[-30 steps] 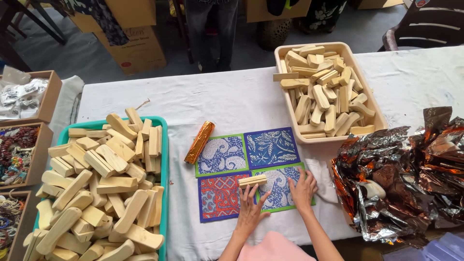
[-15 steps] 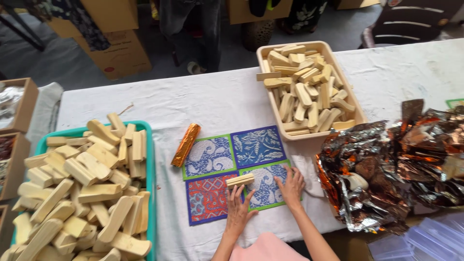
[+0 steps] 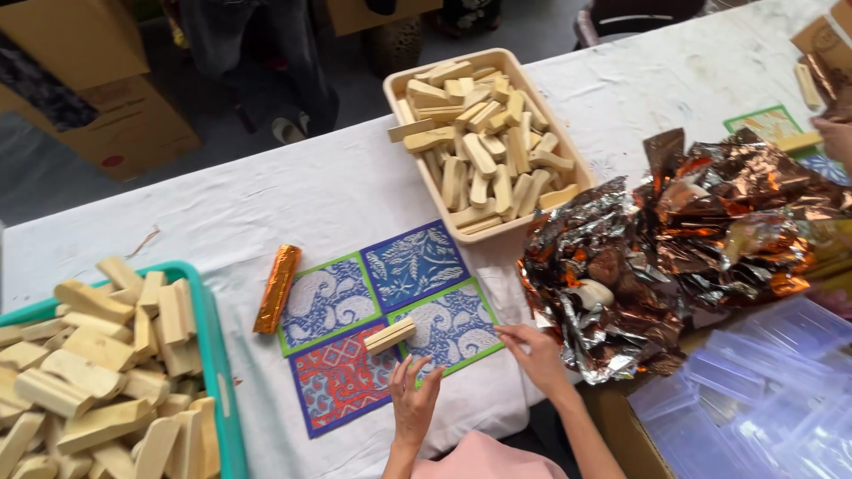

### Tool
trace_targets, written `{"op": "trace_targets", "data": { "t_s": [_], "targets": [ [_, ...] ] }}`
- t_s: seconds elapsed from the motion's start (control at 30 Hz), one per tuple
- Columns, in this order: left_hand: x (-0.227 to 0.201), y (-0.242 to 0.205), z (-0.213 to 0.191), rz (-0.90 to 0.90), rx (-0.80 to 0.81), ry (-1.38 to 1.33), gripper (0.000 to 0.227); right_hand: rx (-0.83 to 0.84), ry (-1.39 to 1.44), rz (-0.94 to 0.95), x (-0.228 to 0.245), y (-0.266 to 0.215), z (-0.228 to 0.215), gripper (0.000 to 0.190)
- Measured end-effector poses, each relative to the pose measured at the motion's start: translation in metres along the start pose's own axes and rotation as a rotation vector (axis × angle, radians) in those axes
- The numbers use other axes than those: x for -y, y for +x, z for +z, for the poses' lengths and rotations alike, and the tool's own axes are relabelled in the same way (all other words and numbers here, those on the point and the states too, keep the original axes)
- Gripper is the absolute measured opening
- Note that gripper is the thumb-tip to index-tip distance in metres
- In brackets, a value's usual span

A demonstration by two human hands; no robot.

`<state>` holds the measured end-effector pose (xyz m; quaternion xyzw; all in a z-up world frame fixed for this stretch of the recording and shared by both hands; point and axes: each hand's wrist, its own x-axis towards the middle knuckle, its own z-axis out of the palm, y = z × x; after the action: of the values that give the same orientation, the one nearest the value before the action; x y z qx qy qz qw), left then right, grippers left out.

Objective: The person wraps a wooden shoe last in copper foil, places it into a plastic container, and wipes the container with a white cloth. They then wipe a second wooden shoe last with the cloth and place it on the table.

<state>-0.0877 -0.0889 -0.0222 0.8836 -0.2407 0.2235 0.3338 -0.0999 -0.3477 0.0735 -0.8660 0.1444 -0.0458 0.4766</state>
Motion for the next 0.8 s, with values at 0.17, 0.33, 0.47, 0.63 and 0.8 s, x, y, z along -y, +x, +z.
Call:
{"op": "trace_targets", "data": {
  "t_s": [0.17,0.33,0.47,0.63,0.8],
  "targets": [
    [-0.032,0.015,0.016,-0.068,-0.022,-0.052,0.024,-0.444,-0.094,-0.156,0.004,0.006,-0.101,0.021],
    [-0.084,0.036,0.038,-0.069,-0.035,-0.101,0.025,-0.624,-0.084,-0.057,-0.018,0.023,-0.171,0.018],
    [-0.128,0.082,0.054,0.030,-0.045,-0.123,0.023,-0.376,-0.275,-0.070,-0.052,0.038,-0.176,0.021],
    [-0.172,0.138,0.081,0.125,-0.029,-0.103,0.022,-0.004,-0.648,-0.136,-0.118,0.058,-0.166,0.038],
    [-0.211,0.211,0.123,0.273,0.101,-0.061,0.017,0.160,-0.631,0.027,-0.106,0.071,-0.168,0.074]
  ]
}}
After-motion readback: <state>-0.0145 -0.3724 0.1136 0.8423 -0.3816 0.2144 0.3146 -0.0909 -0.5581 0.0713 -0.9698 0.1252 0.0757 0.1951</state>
